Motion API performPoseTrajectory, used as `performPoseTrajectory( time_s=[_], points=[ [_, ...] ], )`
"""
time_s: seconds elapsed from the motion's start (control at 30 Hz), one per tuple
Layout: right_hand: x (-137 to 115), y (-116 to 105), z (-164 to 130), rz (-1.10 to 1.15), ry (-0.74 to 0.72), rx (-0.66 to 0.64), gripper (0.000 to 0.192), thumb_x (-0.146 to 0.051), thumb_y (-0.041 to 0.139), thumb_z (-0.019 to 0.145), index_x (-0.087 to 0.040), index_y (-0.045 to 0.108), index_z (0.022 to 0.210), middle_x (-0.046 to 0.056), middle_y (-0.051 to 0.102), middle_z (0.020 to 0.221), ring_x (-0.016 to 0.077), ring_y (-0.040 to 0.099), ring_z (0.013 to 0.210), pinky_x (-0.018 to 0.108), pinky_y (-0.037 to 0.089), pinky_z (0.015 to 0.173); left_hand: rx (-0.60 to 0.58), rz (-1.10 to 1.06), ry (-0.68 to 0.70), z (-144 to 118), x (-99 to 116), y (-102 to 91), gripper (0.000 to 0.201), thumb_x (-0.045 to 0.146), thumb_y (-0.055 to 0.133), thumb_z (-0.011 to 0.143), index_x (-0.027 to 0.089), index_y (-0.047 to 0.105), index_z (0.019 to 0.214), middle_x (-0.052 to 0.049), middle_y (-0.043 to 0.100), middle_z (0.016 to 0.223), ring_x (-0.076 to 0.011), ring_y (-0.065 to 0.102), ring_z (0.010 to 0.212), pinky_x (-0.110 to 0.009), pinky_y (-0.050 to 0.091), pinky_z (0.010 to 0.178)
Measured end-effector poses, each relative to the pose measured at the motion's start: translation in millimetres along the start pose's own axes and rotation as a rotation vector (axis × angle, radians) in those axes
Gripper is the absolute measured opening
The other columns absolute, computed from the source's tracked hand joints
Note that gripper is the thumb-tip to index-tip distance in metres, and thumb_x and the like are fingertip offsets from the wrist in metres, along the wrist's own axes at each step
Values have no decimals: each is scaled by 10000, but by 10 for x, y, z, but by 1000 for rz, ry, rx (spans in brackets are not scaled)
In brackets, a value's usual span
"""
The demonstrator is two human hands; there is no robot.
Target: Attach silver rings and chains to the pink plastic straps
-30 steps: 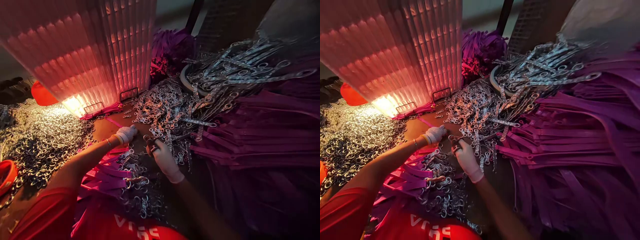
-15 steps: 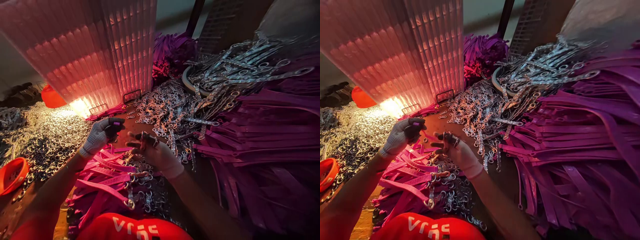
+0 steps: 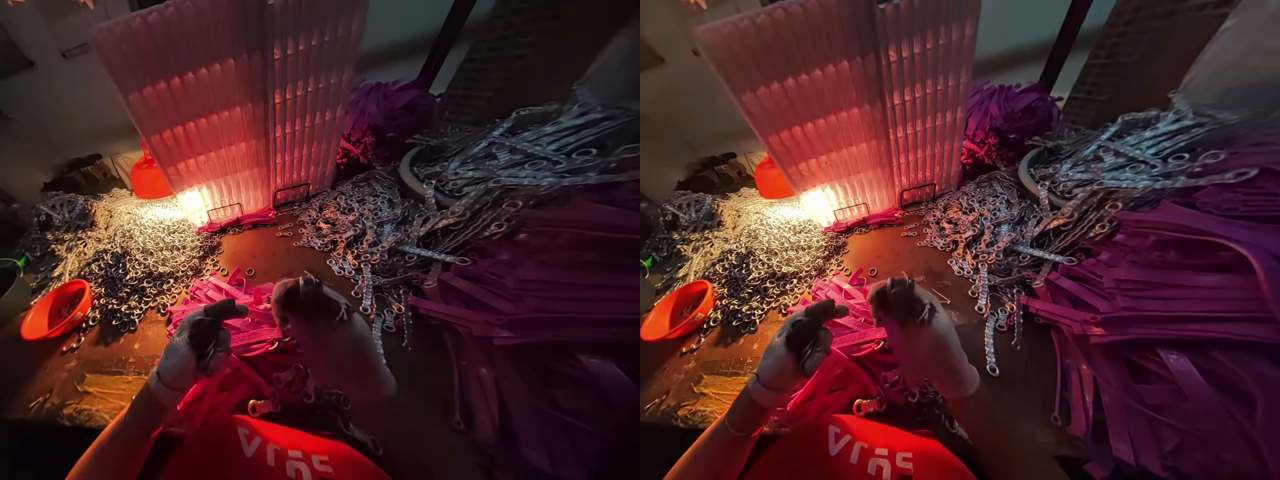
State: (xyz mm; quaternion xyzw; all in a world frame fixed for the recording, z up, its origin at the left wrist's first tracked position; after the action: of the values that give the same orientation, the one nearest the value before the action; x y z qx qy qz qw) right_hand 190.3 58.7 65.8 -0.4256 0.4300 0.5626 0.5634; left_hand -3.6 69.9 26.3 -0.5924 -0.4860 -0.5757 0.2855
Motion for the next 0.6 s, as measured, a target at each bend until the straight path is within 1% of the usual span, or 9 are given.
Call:
performPoseTrajectory(
  time_s=[0.07, 0.13, 0.17, 0.23, 0.33, 0.43, 0.47, 0.53, 0.6],
  points=[
    [-90, 162, -112, 85, -28, -207, 398, -522, 473, 978, -194, 657, 847, 50, 652, 819, 181, 591, 749, 320, 513, 712, 24, -143, -166, 11, -225, -98, 341, 390, 705, 836, 183, 758, 1101, -55, 696, 659, -31, 323, 357, -157, 240, 336],
    [-149, 386, -268, 97, -59, -455, 281, -436, 560, 955, -191, 659, 861, 46, 656, 877, 173, 588, 796, 292, 499, 729, 11, -243, -318, 42, -397, -110, 258, 338, 749, 805, 144, 762, 975, -37, 653, 597, -31, 360, 377, -137, 269, 347],
    [-147, 485, -350, 47, -78, -547, 220, -383, 592, 940, -192, 660, 856, 42, 654, 886, 168, 583, 800, 283, 491, 733, 17, -284, -373, 62, -445, -111, 222, 320, 747, 809, 131, 757, 925, -25, 622, 559, -34, 374, 382, -128, 276, 349],
    [-67, 637, -492, -87, -109, -643, 114, -275, 608, 917, -193, 663, 861, 41, 649, 891, 159, 573, 787, 274, 476, 724, 76, -346, -404, 113, -442, -139, 181, 278, 706, 842, 125, 750, 929, -30, 631, 578, -35, 395, 386, -116, 273, 339],
    [162, 741, -622, -278, -113, -625, 106, -129, 587, 855, -189, 668, 888, 50, 651, 920, 164, 577, 802, 273, 465, 714, 179, -393, -345, 171, -276, -218, 230, 180, 624, 873, 152, 736, 1072, -59, 714, 734, -25, 396, 374, -115, 248, 315],
    [302, 736, -666, -379, -119, -576, 131, -73, 595, 789, -187, 653, 820, 48, 657, 888, 169, 579, 784, 274, 468, 687, 178, -380, -342, 171, -137, -238, 250, 174, 607, 880, 118, 732, 1089, -10, 611, 566, -23, 350, 354, -110, 212, 308],
    [284, 716, -661, -384, -149, -566, 131, -76, 606, 781, -189, 657, 822, 58, 672, 918, 181, 594, 824, 283, 482, 712, 164, -369, -341, 164, -114, -231, 241, 195, 628, 870, 113, 734, 1071, 11, 563, 521, -24, 342, 349, -111, 207, 308],
    [161, 635, -610, -400, -246, -529, 171, -91, 606, 799, -197, 684, 907, 88, 697, 1058, 224, 606, 1008, 328, 498, 841, 145, -327, -276, 154, -76, -212, 223, 244, 687, 830, 133, 730, 1019, 20, 565, 546, -25, 353, 348, -121, 205, 305],
    [16, 503, -504, -502, -312, -428, 249, -90, 568, 825, -203, 698, 1004, 109, 686, 1186, 260, 561, 1165, 382, 463, 954, 115, -226, -202, 133, -74, -160, 191, 318, 718, 809, 137, 705, 867, 16, 575, 571, -26, 359, 338, -139, 206, 299]
  ],
)
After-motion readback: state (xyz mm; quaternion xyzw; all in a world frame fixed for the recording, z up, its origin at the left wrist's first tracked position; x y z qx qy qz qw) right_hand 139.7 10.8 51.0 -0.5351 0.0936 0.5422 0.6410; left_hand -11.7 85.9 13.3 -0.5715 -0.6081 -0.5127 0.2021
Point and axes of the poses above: each hand's wrist, its own z-axis towards the middle knuckle, its own y-axis out of the palm, x = y × z, the point moved 7 cm from there along z, towards the middle knuckle
